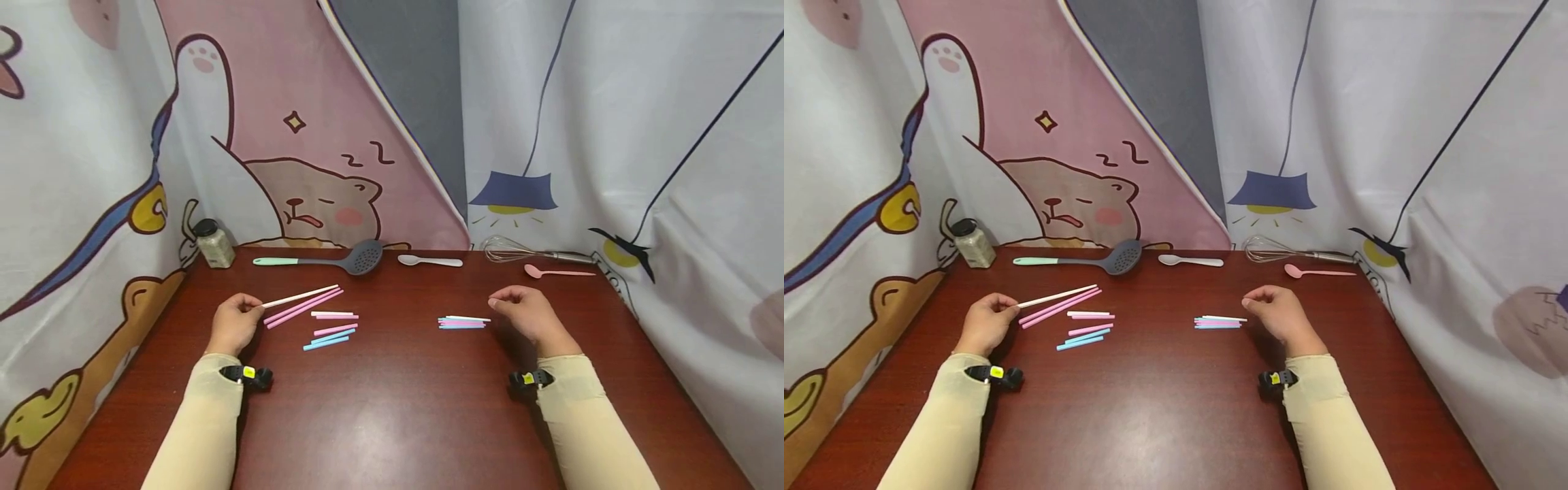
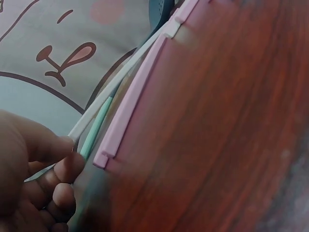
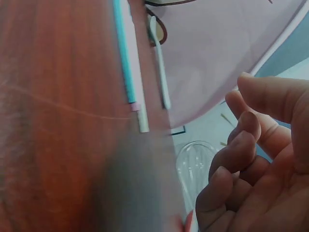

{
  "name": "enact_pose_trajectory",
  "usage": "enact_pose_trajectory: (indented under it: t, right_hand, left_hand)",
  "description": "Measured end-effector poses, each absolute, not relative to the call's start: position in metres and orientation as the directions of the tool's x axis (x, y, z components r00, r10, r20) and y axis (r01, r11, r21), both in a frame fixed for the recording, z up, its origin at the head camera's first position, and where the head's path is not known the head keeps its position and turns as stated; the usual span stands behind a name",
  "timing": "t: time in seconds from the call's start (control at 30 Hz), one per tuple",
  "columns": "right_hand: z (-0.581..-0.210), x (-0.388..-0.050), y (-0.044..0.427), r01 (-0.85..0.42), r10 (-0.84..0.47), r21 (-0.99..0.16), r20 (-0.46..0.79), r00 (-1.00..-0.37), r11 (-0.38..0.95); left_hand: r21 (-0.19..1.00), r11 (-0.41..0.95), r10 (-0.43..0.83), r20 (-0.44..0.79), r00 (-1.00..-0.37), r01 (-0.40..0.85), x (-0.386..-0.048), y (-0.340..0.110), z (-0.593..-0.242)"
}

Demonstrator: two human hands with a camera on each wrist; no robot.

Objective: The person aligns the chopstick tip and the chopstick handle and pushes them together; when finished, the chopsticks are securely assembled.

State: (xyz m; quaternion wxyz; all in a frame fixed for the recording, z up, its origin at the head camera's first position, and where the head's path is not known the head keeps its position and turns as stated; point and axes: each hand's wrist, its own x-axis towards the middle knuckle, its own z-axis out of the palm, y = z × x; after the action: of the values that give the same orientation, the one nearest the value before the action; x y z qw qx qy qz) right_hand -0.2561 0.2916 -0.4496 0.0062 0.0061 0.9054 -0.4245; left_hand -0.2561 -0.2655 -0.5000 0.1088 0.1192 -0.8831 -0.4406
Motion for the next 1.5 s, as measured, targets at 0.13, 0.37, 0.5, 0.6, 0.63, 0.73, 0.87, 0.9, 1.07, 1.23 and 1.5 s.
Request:
enact_pose_trajectory:
  t: [0.13,0.37,0.5,0.6,0.63,0.73,0.87,0.9,1.07,1.23,1.5]
  right_hand:
    - [-0.456,-0.256,0.294,0.028,0.011,-0.743,-0.029,-1.000,0.669]
    - [-0.468,-0.256,0.299,0.055,-0.010,-0.729,-0.084,-0.996,0.682]
    - [-0.473,-0.259,0.300,0.067,-0.027,-0.720,-0.119,-0.993,0.691]
    - [-0.476,-0.262,0.300,0.067,-0.032,-0.715,-0.123,-0.992,0.696]
    - [-0.476,-0.262,0.300,0.065,-0.032,-0.713,-0.123,-0.992,0.698]
    - [-0.477,-0.263,0.300,0.068,-0.033,-0.709,-0.127,-0.991,0.702]
    - [-0.479,-0.263,0.301,0.075,-0.036,-0.700,-0.142,-0.989,0.711]
    - [-0.478,-0.263,0.301,0.076,-0.038,-0.698,-0.146,-0.989,0.712]
    - [-0.477,-0.263,0.299,0.059,-0.072,-0.689,-0.160,-0.984,0.723]
    - [-0.476,-0.263,0.298,0.062,-0.083,-0.680,-0.177,-0.981,0.731]
    - [-0.477,-0.266,0.299,0.064,-0.090,-0.667,-0.194,-0.977,0.742]
  left_hand:
    - [0.781,0.611,-0.284,0.068,-0.956,-0.126,-0.257,-0.267,-0.503]
    - [0.709,0.691,-0.247,0.046,-0.968,-0.142,-0.254,-0.267,-0.501]
    - [0.680,0.715,-0.251,0.037,-0.967,-0.160,-0.253,-0.266,-0.500]
    - [0.662,0.726,-0.265,0.019,-0.964,-0.186,-0.252,-0.265,-0.498]
    - [0.655,0.730,-0.269,0.015,-0.963,-0.194,-0.252,-0.265,-0.498]
    - [0.639,0.740,-0.274,0.002,-0.962,-0.209,-0.252,-0.265,-0.497]
    - [0.630,0.746,-0.270,-0.006,-0.963,-0.213,-0.252,-0.264,-0.496]
    - [0.630,0.747,-0.269,-0.008,-0.963,-0.213,-0.252,-0.264,-0.495]
    - [0.626,0.751,-0.266,-0.005,-0.964,-0.210,-0.251,-0.265,-0.495]
    - [0.633,0.748,-0.274,0.019,-0.962,-0.200,-0.251,-0.263,-0.494]
    - [0.651,0.759,-0.133,0.176,-0.975,0.014,-0.253,-0.235,-0.486]
